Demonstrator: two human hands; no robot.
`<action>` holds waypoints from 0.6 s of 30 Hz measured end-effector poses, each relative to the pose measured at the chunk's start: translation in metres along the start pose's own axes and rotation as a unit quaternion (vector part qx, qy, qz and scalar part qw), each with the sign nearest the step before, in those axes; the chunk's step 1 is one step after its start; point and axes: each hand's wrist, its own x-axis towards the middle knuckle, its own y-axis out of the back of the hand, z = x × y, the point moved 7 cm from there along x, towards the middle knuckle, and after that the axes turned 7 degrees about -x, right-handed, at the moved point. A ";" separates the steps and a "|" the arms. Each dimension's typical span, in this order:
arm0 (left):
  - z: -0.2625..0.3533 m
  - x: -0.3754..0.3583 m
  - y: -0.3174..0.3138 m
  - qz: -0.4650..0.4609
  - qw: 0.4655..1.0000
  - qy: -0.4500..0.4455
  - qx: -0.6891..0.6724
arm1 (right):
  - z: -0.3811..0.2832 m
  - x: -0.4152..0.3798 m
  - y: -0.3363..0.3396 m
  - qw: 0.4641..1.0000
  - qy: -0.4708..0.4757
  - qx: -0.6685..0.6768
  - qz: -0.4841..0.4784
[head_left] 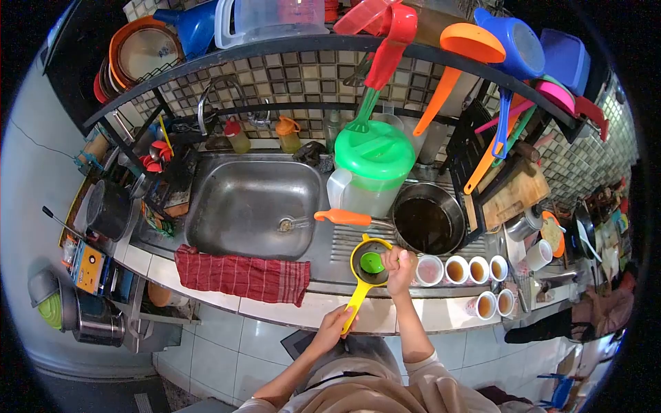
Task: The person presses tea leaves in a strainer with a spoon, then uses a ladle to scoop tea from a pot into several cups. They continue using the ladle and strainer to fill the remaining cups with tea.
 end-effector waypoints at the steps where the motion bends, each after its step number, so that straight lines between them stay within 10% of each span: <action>1: 0.001 0.000 0.000 0.000 1.000 0.000 0.001 | 0.000 0.000 0.000 1.000 0.000 0.000 0.000; 18: 0.003 -0.003 -0.009 -0.020 1.000 0.016 0.004 | -0.003 0.005 -0.004 0.999 -0.004 -0.039 0.002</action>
